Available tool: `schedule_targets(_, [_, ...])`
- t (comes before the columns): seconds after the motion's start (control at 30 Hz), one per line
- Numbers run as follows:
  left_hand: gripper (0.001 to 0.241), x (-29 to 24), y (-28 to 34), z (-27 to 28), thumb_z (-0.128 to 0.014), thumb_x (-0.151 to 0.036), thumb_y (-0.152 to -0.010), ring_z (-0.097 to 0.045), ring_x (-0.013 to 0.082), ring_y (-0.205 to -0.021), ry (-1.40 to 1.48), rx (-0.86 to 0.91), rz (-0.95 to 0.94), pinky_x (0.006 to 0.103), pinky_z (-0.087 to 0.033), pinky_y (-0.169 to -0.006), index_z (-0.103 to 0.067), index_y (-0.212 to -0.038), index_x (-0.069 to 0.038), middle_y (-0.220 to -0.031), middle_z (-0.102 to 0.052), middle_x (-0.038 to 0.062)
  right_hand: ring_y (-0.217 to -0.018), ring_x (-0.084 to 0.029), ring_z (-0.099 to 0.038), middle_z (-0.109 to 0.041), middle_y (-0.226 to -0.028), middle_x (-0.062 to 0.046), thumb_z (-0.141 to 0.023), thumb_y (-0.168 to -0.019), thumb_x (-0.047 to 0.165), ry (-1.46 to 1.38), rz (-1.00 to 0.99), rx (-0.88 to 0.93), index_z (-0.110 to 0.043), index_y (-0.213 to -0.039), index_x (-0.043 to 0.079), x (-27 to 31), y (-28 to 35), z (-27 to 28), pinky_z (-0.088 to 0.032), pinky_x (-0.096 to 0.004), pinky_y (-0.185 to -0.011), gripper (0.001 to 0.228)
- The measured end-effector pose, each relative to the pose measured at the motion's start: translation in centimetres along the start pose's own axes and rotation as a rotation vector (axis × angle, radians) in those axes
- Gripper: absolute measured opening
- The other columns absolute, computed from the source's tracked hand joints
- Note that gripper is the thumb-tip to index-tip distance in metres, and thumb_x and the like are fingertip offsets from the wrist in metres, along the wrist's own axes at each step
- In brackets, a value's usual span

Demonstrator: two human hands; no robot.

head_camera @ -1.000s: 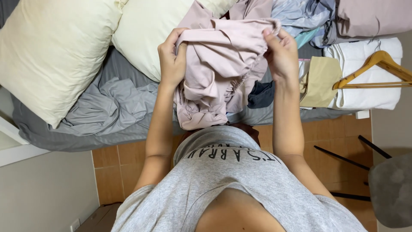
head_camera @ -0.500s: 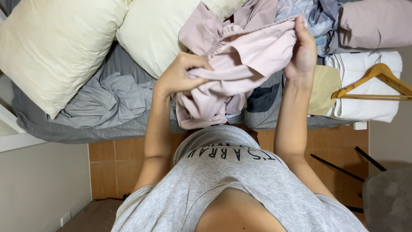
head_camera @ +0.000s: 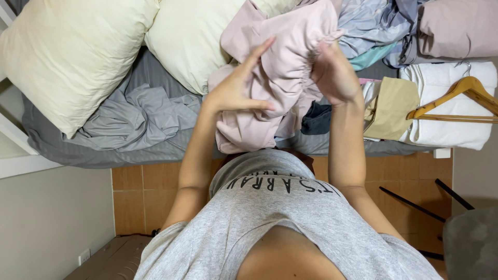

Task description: The person folds a grey t-shirt and a pink t-shirt on a bed, placing them into a neat stack. They then fold a pair of beige shorts and a pair of pink shorts, adding them to the pile. The person handles the clothes by hand, smoothing and aligning them before folding.

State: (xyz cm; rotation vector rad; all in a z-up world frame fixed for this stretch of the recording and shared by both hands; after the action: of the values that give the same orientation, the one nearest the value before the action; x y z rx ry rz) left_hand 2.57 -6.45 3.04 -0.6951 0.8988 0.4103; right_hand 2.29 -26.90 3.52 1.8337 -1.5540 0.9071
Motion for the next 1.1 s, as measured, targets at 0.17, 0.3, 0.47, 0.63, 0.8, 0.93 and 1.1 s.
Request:
schedule_targets(0.17, [0.115,5.2,0.5,-3.0,-0.09,-0.044,-0.088,-0.04,0.0373,-0.154,-0.008,-0.068,0.167,0.0497,-0.038,-0.127,-0.017,-0.169,-0.009,-0.171,-0.032,0.024,-0.107,-0.015,-0.06,-0.059,-0.121,-0.004,-0.067,-0.093,-0.006,0.22,-0.086,-0.162,-0.033,-0.158,0.003,-1.0,0.7,1.7,-0.051,-0.029,-0.092,0.074])
schedule_targets(0.3, [0.084,7.3,1.0,-4.3,-0.085,-0.046,-0.087,-0.076,0.0251,-0.124,0.025,0.025,0.501,0.0374,-0.057,-0.109,-0.052,-0.154,-0.007,-0.138,-0.073,0.017,-0.122,-0.02,-0.066,-0.061,-0.141,-0.013,-0.066,-0.091,-0.007,0.151,0.034,-0.103,-0.034,-0.155,-0.001,0.8,1.2,1.7,-0.056,-0.033,-0.105,0.071])
schedule_targets(0.47, [0.069,2.4,-1.6,-5.0,-0.086,-0.031,-0.085,-0.072,0.026,-0.103,0.167,-0.066,0.179,0.0377,-0.058,-0.09,-0.054,-0.133,0.007,-0.12,-0.069,0.019,-0.1,-0.015,-0.065,-0.068,-0.115,-0.007,-0.067,-0.091,-0.005,0.221,-0.106,-0.064,-0.047,-0.144,-0.003,-2.3,1.6,3.6,-0.051,-0.028,-0.089,0.056])
schedule_targets(0.63, [0.029,4.6,-2.4,-3.6,-0.072,-0.025,-0.097,-0.072,0.0136,-0.079,0.168,-0.162,0.206,0.0285,-0.056,-0.07,-0.076,-0.111,0.0,-0.092,-0.079,0.008,-0.099,-0.022,-0.072,-0.074,-0.11,-0.013,-0.066,-0.106,0.0,0.29,-0.125,0.083,-0.065,-0.123,-0.007,-2.0,1.3,1.7,-0.057,-0.034,-0.093,0.019])
schedule_targets(0.8, [0.029,5.6,-1.6,0.8,-0.066,-0.028,-0.106,-0.058,0.0052,-0.071,0.349,-0.591,0.172,0.0244,-0.047,-0.063,-0.074,-0.105,-0.001,-0.083,-0.07,0.0,-0.112,-0.018,-0.069,-0.07,-0.124,-0.011,-0.073,-0.094,0.002,0.537,0.044,0.067,-0.063,-0.133,0.0,-1.4,1.4,-2.5,-0.058,-0.032,-0.101,0.04])
schedule_targets(0.93, [0.03,4.4,-2.1,2.2,-0.066,-0.029,-0.11,-0.06,0.0057,-0.078,0.406,-0.641,0.076,0.0265,-0.049,-0.068,-0.074,-0.105,0.0,-0.086,-0.07,0.0,-0.11,-0.021,-0.062,-0.065,-0.125,-0.016,-0.08,-0.09,0.016,0.864,0.061,0.263,-0.059,-0.139,-0.002,-9.5,2.4,-0.6,-0.053,-0.034,-0.096,0.057])
schedule_targets(1.1, [0.031,6.4,1.0,7.8,-0.065,-0.031,-0.108,-0.06,0.0071,-0.08,0.265,-1.019,-0.066,0.0255,-0.048,-0.073,-0.073,-0.103,-0.001,-0.091,-0.07,0.002,-0.091,-0.021,-0.075,-0.079,-0.104,-0.015,-0.079,-0.087,0.03,1.313,-0.484,0.111,-0.074,-0.127,0.006,-20.0,3.0,11.9,-0.058,-0.031,-0.085,0.046])
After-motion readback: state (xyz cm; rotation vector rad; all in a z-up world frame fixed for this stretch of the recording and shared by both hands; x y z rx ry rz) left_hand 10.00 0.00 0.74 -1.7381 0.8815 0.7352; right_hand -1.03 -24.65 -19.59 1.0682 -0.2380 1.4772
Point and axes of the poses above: each hand's wrist, its own y-axis away from the middle knuckle, its own z-axis out of the back of the hand, x = y × z, the point moved 7 cm from there along -y, towards the middle knuckle
